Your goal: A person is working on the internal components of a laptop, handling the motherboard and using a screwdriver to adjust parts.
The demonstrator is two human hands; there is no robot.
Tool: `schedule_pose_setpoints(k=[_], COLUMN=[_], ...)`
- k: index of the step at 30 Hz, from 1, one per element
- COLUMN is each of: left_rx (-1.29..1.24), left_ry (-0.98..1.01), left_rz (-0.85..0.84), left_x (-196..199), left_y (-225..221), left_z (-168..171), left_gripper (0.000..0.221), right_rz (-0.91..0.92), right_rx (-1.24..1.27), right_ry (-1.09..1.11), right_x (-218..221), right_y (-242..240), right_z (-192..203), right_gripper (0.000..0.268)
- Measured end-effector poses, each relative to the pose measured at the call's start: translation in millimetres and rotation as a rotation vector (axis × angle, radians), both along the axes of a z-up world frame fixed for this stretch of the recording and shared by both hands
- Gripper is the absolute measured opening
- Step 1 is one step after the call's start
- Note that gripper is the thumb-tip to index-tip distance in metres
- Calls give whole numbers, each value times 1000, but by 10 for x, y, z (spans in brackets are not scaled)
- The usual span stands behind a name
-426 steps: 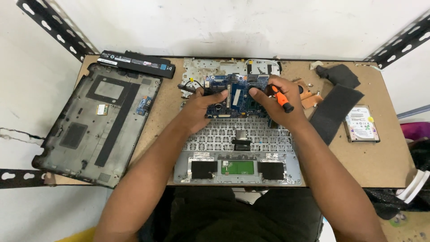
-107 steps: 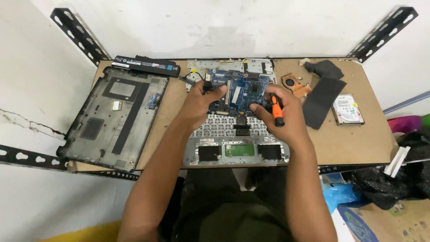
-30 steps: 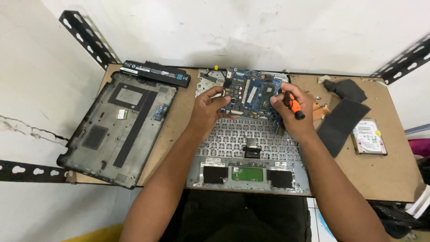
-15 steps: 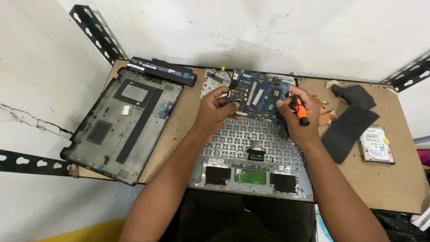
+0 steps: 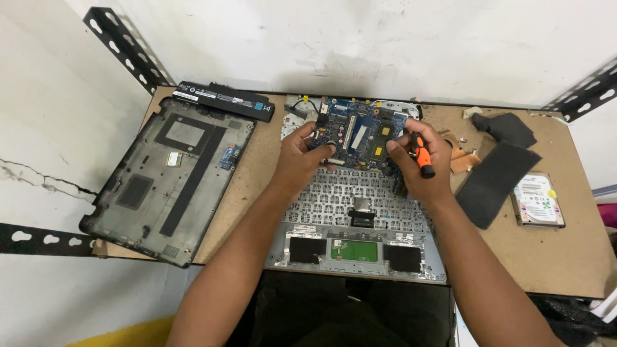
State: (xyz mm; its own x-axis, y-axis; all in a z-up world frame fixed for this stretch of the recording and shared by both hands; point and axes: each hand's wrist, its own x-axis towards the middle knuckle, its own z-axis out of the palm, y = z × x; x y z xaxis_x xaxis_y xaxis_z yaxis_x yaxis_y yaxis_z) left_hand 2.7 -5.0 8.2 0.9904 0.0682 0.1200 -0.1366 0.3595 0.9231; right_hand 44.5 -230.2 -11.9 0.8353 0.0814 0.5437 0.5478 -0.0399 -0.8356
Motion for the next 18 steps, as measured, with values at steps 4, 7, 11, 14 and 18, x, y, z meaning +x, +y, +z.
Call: schedule_pose_setpoints(k=[4,7,11,14,18], left_rx=[20,40,16,2,1], left_ry=[10,1,-9,-7,5], left_rz=[15,25,21,20,24], left_x=[-5,-13,-40,-5,21], left_y=[0,-15,-6,1,2], left_z=[-2,36,55,3,-20], left_gripper=[29,30,29,29,28], right_rz=[15,33,45,49,34], right_rx=[1,2,11,3,0], right_ry=[15,1,4,2,-25], right_x=[-12,-26,-16,-25,-31], right_y=[4,12,5,2,19], right_z=[8,25,13,21,25], right_gripper=[35,34,34,34,33])
